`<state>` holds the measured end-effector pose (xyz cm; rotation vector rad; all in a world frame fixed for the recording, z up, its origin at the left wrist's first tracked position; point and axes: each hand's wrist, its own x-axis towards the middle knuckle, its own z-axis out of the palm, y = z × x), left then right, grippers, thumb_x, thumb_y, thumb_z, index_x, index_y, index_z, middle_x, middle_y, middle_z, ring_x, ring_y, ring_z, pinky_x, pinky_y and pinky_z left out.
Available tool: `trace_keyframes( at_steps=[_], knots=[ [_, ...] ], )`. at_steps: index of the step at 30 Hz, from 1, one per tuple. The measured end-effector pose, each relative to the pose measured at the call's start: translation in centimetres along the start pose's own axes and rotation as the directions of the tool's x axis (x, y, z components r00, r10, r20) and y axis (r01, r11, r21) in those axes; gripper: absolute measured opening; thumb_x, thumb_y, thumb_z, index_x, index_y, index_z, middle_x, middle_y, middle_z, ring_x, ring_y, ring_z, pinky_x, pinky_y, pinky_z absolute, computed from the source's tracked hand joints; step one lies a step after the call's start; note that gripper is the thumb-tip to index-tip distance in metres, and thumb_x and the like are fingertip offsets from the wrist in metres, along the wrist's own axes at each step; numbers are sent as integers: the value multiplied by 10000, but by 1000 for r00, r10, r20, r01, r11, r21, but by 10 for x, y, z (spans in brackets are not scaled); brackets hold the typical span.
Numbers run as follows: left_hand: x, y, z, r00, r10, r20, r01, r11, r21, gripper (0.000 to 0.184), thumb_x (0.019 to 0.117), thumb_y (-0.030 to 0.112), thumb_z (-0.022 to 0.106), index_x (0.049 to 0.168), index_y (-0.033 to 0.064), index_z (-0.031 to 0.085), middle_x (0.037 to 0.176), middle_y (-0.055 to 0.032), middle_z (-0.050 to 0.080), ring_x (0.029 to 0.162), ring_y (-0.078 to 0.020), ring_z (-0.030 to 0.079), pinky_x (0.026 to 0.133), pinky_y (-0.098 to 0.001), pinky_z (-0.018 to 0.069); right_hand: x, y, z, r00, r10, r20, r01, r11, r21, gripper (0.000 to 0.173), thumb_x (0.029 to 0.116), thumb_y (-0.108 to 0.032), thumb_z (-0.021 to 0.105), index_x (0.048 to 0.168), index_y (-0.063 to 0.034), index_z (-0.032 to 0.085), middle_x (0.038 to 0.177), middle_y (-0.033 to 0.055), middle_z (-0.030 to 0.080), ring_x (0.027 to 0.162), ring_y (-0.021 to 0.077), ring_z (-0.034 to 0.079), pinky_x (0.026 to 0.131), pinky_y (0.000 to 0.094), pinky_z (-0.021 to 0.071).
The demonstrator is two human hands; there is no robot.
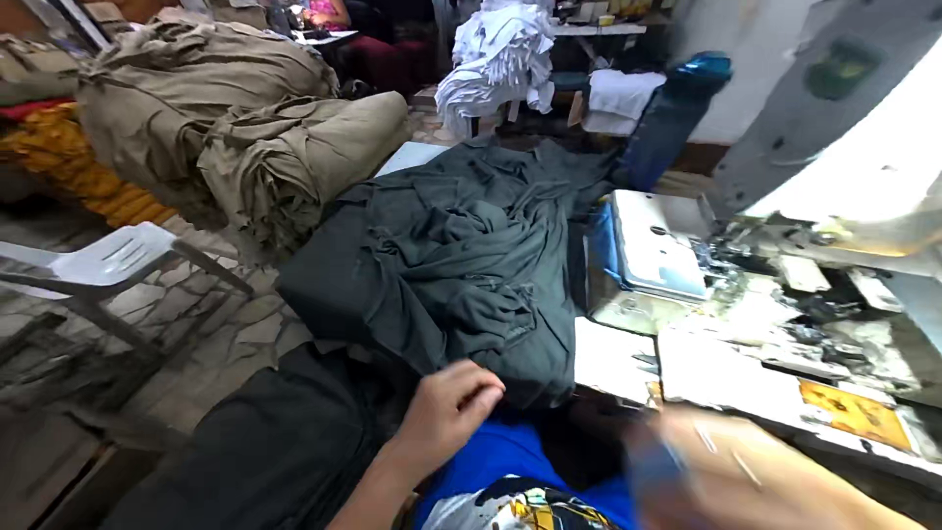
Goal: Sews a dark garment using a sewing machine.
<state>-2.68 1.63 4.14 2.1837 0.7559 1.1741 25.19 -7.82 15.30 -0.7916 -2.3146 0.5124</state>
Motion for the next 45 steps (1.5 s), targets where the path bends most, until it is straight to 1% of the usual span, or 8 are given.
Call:
trace_keyframes(
  at_steps=[9,14,20,27,32,34,38,45],
  knots=[
    [31,-52,-78,838,-131,-529,310,913,264,434,995,324,625,1236,-35,657,1124,-170,670,935,-155,653,789,-289,551,77,121,104,872,233,-430,-373,886,-276,753,903,-536,691,1471,-65,539,1312,282,611,1131,354,642,941,463,538],
    [43,-36,-40,949,72,-308,-21,986,166,458,987,480,636,1200,76,680,1177,-97,667,1150,-96,613,977,-259,515,57,124,93,744,468,-476,-603,778,-178,485,1001,-396,608,1254,12,679,1087,218,706,1036,356,677,911,528,541],
    [56,-66,5,992,126,-30,-104,913,395,596,972,552,566,1228,33,708,1267,-230,665,1198,-414,609,1000,-558,473,23,88,83,814,129,-566,-294,932,-210,166,1001,-206,639,994,-65,726,894,76,707,875,139,670,809,257,538],
    [55,-69,5,985,171,-3,-151,878,453,553,994,451,547,1225,-34,677,1244,-304,640,1188,-443,578,1042,-498,417,-105,58,54,270,-99,-958,-644,720,-256,83,1027,-276,608,1046,-213,657,1017,-125,669,1020,-63,615,916,145,513],
    [54,-67,11,979,199,-43,-148,842,519,506,983,375,540,1172,-71,687,1202,-311,658,1177,-422,592,1061,-442,408,-178,59,-27,-33,149,-988,-950,302,77,485,1050,-275,487,1374,78,570,1327,335,572,1238,441,561,1050,539,454],
    [54,-69,17,969,233,-85,-146,814,562,455,980,323,526,1139,-68,695,1173,-291,675,1160,-398,608,1054,-414,417,-173,64,-56,21,346,-938,-973,223,60,443,1074,-293,502,1337,39,632,1248,324,634,1218,497,577,1052,631,425],
    [53,-75,22,954,272,-128,-136,772,621,445,1003,314,497,1106,-72,694,1142,-286,690,1147,-372,627,1051,-377,427,-145,76,-41,556,169,-814,-687,644,-336,300,1039,-318,550,1111,-141,782,1105,75,723,1115,196,639,985,382,510],
    [53,-76,25,945,290,-150,-119,734,669,475,1027,355,451,1080,-61,673,1099,-266,695,1128,-319,627,1043,-331,417,-183,127,42,290,-91,-953,-613,747,-258,386,1058,-493,469,1314,-228,585,1363,-20,588,1380,115,468,1184,361,336]
  ],
)
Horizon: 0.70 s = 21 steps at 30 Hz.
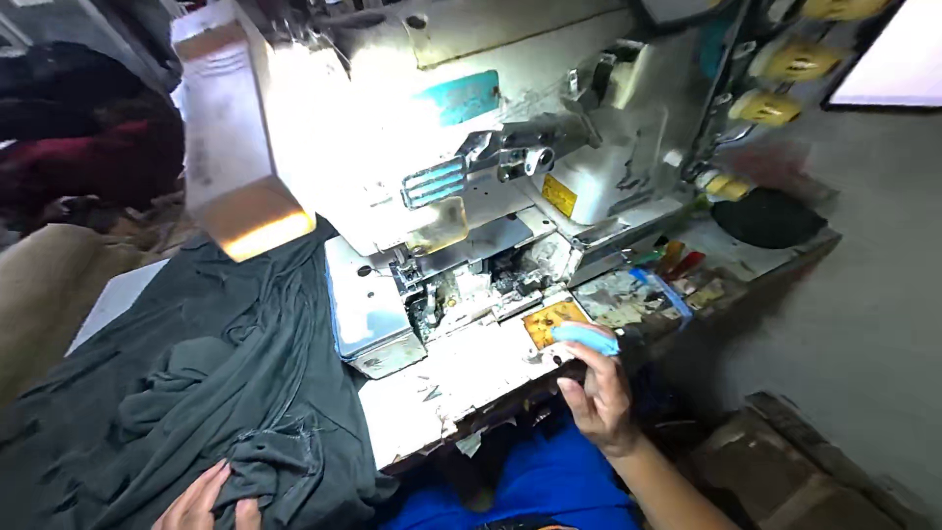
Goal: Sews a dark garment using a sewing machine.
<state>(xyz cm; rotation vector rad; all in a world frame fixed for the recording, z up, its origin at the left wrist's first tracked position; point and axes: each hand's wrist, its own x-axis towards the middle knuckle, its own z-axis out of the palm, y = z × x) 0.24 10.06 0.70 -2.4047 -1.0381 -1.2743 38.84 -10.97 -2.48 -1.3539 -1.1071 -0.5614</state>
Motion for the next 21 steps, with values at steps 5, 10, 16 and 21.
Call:
trace_keyframes(
  at_steps=[5,10,16,21],
  knots=[
    [-1,-3,0,1000,-3,8,3,1000,17,487,1032,370,442,1078,-61,665,1094,-265,692,1142,-312,621,1057,-318,406,66,9,12,985,-171,7,170,982,78,384,1071,-506,418,1267,-236,608,1401,-51,577,1407,132,462,1175,395,388],
    [-5,-6,3,999,-20,-28,20,1000,4,506,1039,405,435,1067,-44,667,1094,-247,697,1134,-299,628,1042,-327,422,143,28,39,908,-346,238,242,895,376,477,1081,-420,457,1044,-22,716,1190,131,671,1245,172,582,1063,316,480],
    [-10,-10,9,996,-22,-91,23,1000,4,487,1032,378,471,1025,-55,695,1067,-246,721,1094,-337,661,1013,-356,444,183,8,6,554,-324,767,153,945,289,358,1032,-320,511,889,-176,806,843,-91,719,1073,127,611,1009,360,423],
    [-3,-1,-1,1000,-22,16,22,1000,-3,484,1051,419,404,1106,3,645,1109,-216,684,1144,-273,609,1043,-320,407,195,11,30,688,49,724,305,886,-350,579,1064,-489,437,1171,-8,742,1145,212,728,1296,425,576,1140,626,345]
  ],
)
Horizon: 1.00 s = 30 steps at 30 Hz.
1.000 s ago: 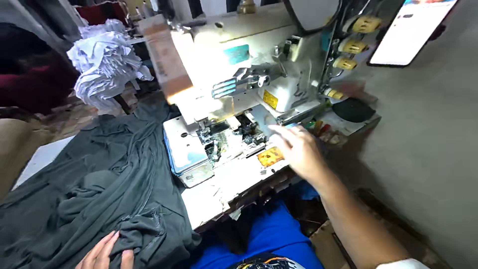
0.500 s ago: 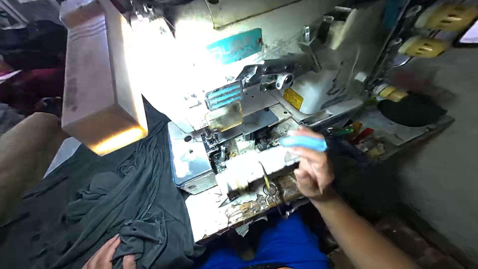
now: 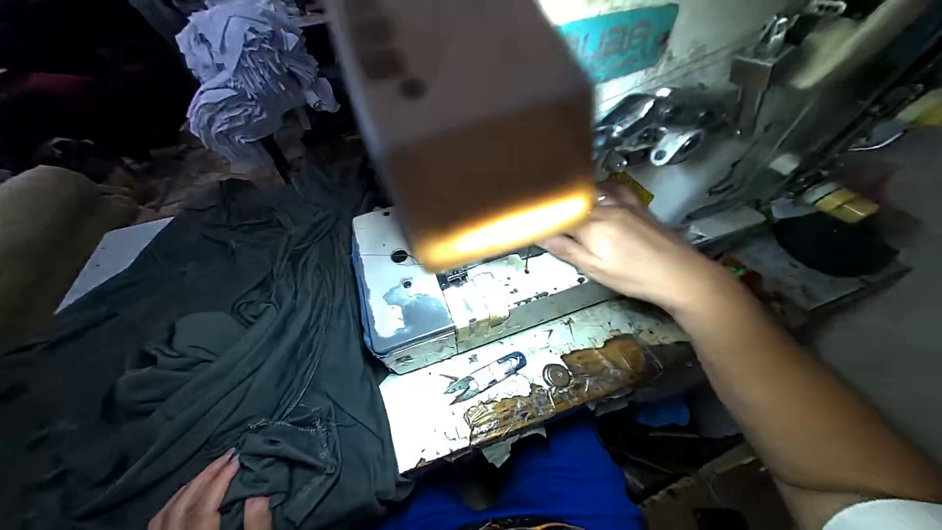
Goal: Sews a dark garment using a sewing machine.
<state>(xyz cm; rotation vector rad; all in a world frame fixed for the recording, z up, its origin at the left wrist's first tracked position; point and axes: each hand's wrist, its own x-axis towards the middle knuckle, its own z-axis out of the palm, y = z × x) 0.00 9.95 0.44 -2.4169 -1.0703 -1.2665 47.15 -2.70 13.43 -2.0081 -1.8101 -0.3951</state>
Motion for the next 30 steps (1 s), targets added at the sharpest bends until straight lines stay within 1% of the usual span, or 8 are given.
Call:
trace_keyframes(
  at_steps=[2,7,12,16,19,21,27,30],
  knots=[
    [1,0,1,1000,-5,-19,5,1000,-7,484,1045,416,413,1095,-1,654,1099,-218,688,1135,-279,613,1032,-316,415,15,-11,16,991,97,92,-95,995,-18,693,1066,-541,375,1346,42,625,1395,254,603,1416,426,468,1188,597,303],
    [1,2,4,998,-14,-62,15,1000,10,483,1035,424,416,1085,20,678,1084,-207,702,1119,-279,622,1016,-317,420,28,-13,25,987,92,132,-110,985,130,635,1073,-510,354,1422,-40,597,1455,196,579,1475,358,411,1217,569,266],
    [2,3,5,998,-5,-66,6,1000,19,469,1032,413,425,1097,28,685,1097,-202,705,1100,-283,625,993,-333,427,48,-22,23,969,120,-214,-80,979,187,276,936,-181,680,1066,60,717,981,272,716,964,445,704,848,608,528],
    [1,2,6,996,5,-92,-2,999,33,481,1030,426,421,1099,33,689,1095,-194,708,1091,-290,632,985,-347,436,86,-23,33,997,-20,78,-21,873,487,401,843,-196,756,1164,30,676,1090,101,691,1033,83,630,942,250,489],
    [2,1,7,995,23,-100,-18,999,49,509,1038,457,400,1097,41,688,1089,-182,713,1085,-291,634,981,-349,439,102,-20,27,878,183,442,-341,888,309,360,964,-132,685,1256,73,631,1243,241,642,1173,293,611,1033,457,456],
    [1,0,7,995,24,-99,-19,998,52,509,1039,461,395,1100,49,686,1087,-178,713,1081,-285,631,976,-341,434,102,-23,17,853,203,480,-347,909,231,391,982,-172,673,1286,70,622,1288,265,624,1229,345,587,1067,516,420],
    [0,1,7,995,26,-100,-21,999,48,496,1043,448,392,1094,48,680,1078,-180,710,1079,-284,628,972,-336,429,65,-26,7,957,10,290,-173,822,542,529,756,-170,875,1223,-29,671,1164,98,692,1109,120,630,1019,332,480],
    [-1,1,8,995,18,-100,-13,999,42,490,1037,437,405,1094,41,687,1083,-187,714,1078,-289,634,973,-343,430,53,-36,4,963,33,269,-183,810,556,481,776,-189,863,1214,-81,695,1177,72,695,1136,115,622,1025,349,482]
  ],
)
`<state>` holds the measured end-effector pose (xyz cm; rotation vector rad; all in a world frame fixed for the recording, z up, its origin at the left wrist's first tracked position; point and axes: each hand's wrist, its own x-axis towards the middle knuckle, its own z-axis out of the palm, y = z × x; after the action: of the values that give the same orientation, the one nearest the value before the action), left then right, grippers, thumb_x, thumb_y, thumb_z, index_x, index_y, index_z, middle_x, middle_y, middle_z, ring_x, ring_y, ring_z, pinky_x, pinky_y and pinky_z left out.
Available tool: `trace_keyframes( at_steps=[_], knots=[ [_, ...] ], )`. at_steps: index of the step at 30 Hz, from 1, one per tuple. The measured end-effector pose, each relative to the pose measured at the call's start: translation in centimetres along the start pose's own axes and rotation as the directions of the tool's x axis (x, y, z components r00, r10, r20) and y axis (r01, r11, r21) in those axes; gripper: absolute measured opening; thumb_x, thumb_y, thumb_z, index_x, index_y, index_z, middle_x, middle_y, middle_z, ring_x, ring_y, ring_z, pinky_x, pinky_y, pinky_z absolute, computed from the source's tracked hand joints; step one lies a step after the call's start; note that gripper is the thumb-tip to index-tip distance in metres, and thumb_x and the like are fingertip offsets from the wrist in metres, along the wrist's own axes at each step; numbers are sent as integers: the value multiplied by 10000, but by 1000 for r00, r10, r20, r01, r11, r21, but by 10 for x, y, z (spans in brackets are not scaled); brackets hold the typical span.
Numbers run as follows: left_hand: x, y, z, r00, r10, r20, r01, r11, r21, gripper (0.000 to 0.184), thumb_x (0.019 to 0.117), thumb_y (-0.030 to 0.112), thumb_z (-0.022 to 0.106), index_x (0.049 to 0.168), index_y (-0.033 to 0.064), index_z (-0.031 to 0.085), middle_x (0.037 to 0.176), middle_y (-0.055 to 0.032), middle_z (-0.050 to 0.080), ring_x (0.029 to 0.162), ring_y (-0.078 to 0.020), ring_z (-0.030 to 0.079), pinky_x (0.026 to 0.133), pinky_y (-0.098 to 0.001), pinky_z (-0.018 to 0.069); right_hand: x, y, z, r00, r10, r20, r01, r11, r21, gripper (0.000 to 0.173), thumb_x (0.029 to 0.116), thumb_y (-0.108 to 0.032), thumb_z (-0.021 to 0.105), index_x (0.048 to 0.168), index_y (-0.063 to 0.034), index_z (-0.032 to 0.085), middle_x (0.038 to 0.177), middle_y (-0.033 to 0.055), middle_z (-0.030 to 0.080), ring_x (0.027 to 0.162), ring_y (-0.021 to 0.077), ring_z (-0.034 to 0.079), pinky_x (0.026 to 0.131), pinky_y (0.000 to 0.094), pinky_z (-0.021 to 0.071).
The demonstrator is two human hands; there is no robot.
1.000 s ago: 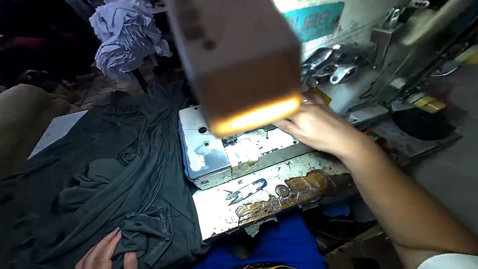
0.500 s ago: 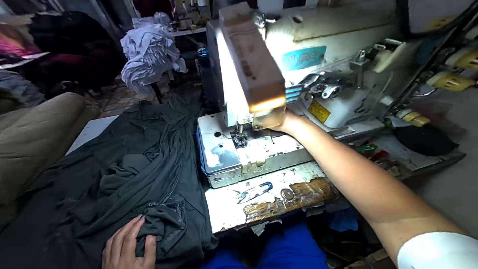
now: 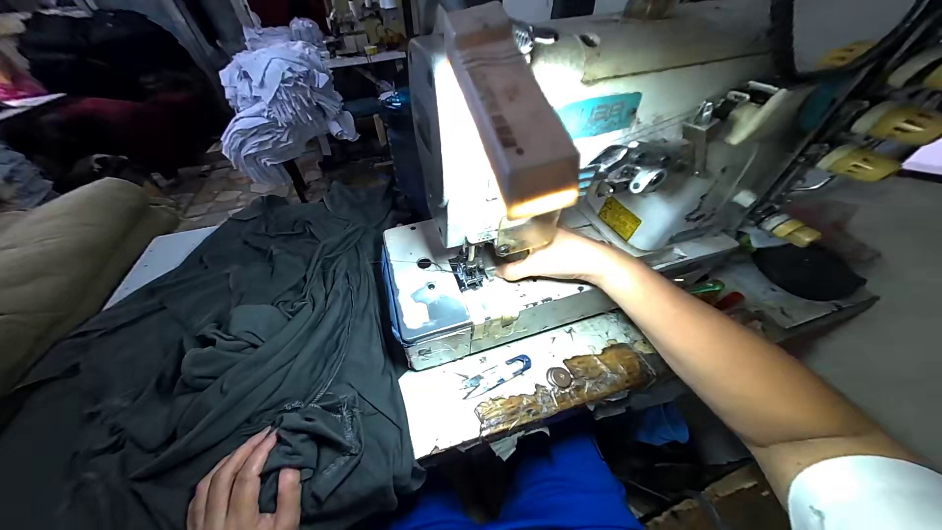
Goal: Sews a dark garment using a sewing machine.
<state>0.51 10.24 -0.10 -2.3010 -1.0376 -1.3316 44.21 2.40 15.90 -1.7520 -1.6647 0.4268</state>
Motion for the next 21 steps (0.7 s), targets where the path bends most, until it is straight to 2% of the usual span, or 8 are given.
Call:
trace_keyframes(
  at_steps=[2,4,6,9,15,18,21],
  knots=[
    [0,0,0,1000,-5,4,5,1000,-4,487,1035,432,408,1096,37,685,1089,-189,711,1085,-293,629,980,-339,427,-3,4,6,997,-64,-41,62,997,-48,475,792,-221,835,1221,-71,696,1214,97,685,1187,157,601,1059,388,445],
    [0,0,0,1000,-2,2,2,1000,-5,491,1036,433,410,1095,32,687,1088,-192,713,1088,-296,631,981,-341,429,-6,13,12,984,-164,-70,154,979,-130,468,856,-284,764,1260,-58,694,1306,155,650,1300,261,537,1140,473,342],
    [1,1,0,1000,-3,5,3,1000,-2,485,1038,425,416,1098,28,687,1090,-194,714,1091,-297,631,984,-341,427,-9,22,18,958,-261,-116,229,945,-235,419,911,-349,688,1246,-102,730,1292,158,672,1324,329,520,1144,542,302],
    [1,2,-1,1000,-11,5,10,1000,6,484,1035,416,421,1091,18,690,1088,-204,712,1081,-307,633,981,-351,431,-10,27,20,947,-276,-163,232,942,-244,407,921,-405,694,1246,-166,746,1263,114,697,1316,328,520,1131,535,319],
    [3,3,-1,1000,-21,9,21,1000,18,513,1038,433,411,1083,7,693,1091,-215,713,1083,-315,637,981,-370,435,-6,27,17,950,-282,-134,253,947,-199,395,936,-392,709,1240,-141,740,1213,104,715,1280,307,535,1128,525,296],
    [1,3,-3,999,-23,36,23,1000,2,515,1032,412,417,1098,-20,690,1100,-252,704,1089,-358,644,988,-415,448,-6,27,14,956,-278,-98,255,947,-194,403,945,-382,703,1248,-119,735,1237,132,705,1288,314,544,1155,523,291],
    [1,3,-2,1000,-22,20,22,1000,5,515,1033,422,422,1096,-9,697,1100,-236,714,1083,-347,651,978,-411,452,-6,25,13,966,-248,-70,231,955,-186,431,955,-384,698,1303,-130,706,1305,127,678,1349,312,500,1188,523,236]
  ],
)
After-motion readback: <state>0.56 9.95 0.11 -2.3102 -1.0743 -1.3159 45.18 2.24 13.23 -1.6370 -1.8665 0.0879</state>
